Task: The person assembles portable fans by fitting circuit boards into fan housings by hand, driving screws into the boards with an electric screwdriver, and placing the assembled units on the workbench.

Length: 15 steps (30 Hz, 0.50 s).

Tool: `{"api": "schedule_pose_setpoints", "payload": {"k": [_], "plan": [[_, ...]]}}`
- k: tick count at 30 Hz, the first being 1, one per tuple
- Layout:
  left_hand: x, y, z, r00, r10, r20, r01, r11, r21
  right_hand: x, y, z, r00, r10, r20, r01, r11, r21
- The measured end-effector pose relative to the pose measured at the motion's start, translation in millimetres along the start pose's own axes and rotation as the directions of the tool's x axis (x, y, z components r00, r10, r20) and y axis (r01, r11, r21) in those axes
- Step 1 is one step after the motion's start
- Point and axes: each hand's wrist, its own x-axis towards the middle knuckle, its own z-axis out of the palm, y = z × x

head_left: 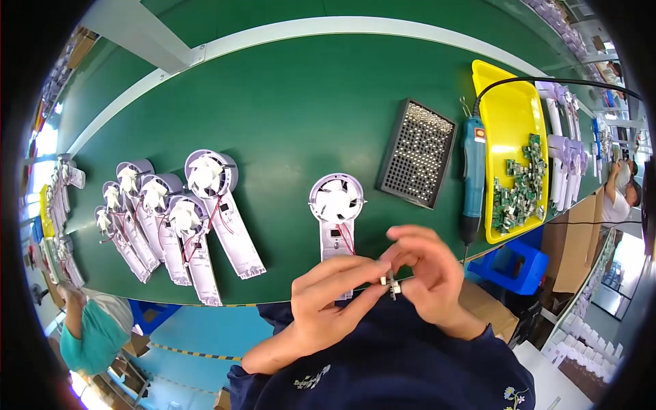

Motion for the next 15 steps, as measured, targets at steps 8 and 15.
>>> {"api": "schedule_pose_setpoints", "payload": {"k": [8, 15], "plan": [[-1.8, -10.9, -7.0, 0.997, 0.052, 0.057, -0.042, 0.986, -0.162, -1.5, -1.2, -21.6, 0.932, 0.192, 0.306, -0.17, 0.98, -0.099], [-0.9, -12.3, -15.4, 0.985, 0.015, 0.169, 0.025, 0.973, -0.231, 10.5, 1.5, -28.5, 0.887, 0.203, 0.415, -0.257, 0.963, 0.077]]}}
